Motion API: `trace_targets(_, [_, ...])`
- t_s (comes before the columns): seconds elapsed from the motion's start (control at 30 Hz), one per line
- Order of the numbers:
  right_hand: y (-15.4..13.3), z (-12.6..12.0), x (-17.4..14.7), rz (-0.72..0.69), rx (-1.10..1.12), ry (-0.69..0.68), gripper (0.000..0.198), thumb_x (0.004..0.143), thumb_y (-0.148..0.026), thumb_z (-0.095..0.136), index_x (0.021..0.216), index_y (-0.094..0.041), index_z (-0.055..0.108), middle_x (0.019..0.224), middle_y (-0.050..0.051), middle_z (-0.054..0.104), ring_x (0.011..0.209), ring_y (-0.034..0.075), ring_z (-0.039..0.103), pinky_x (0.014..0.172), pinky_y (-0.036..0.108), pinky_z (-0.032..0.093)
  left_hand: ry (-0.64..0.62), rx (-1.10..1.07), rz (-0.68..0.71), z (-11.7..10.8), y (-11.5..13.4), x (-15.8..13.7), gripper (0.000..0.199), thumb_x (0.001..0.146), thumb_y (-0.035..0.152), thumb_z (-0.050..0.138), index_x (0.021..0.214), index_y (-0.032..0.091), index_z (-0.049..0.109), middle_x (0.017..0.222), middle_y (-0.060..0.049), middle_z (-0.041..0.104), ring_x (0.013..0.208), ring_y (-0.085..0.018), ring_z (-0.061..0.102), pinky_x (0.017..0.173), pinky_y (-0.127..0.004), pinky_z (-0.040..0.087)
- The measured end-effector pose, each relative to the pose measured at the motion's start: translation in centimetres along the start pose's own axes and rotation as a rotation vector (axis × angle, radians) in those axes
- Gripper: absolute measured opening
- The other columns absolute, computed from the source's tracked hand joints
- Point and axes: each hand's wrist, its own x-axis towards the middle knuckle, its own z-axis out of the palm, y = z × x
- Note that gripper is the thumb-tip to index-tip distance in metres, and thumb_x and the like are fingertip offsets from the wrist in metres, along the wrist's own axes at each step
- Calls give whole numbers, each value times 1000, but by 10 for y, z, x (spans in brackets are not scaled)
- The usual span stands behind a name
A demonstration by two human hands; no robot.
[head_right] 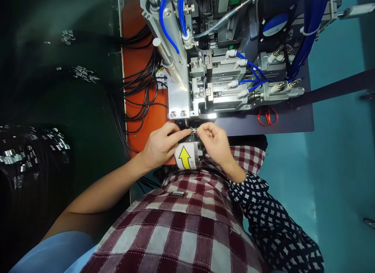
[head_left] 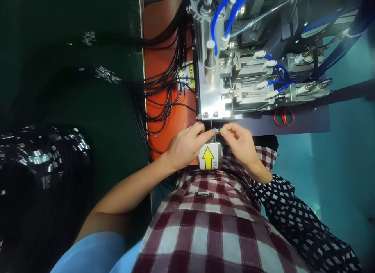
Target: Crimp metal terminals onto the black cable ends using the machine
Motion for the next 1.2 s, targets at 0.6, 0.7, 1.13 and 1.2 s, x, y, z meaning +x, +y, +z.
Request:
trace_targets(0.6, [10, 5, -5, -131, -197, 88, 13, 89, -30, 57, 80, -20, 58, 74, 1, 57, 64, 14, 51, 63, 29, 43, -17, 138, -2, 1, 4, 1, 31, 99, 21, 37, 118, 19, 62, 84, -6, 58, 69, -14, 55, 59, -23, 46])
trace_targets(0.7, [7, 6, -6, -174, -298, 116, 12, 90, -28, 56, 80, -21, 57, 74, 1, 58, 65, 15, 52, 66, 31, 44, -14, 156, 6, 1, 4, 2, 31, 99, 22, 36, 117, 19, 61, 83, -6, 58, 68, -14, 54, 59, -23, 45])
trace_targets(1.13, [-1, 4, -5, -135, -410, 101, 13, 89, -26, 55, 78, -22, 56, 73, 1, 60, 62, 15, 53, 63, 30, 42, -59, 274, 90, -7, 5, 5, 29, 98, 21, 39, 118, 17, 60, 87, -7, 64, 67, -15, 55, 58, -25, 43])
trace_targets(1.2, [0, 2, -4, -111, -376, 67, 14, 90, -28, 54, 78, -22, 56, 72, 0, 59, 60, 14, 52, 61, 30, 42, -55, 269, 104, -7, 3, 5, 30, 99, 20, 38, 118, 17, 60, 88, -7, 65, 67, -14, 56, 59, -24, 44])
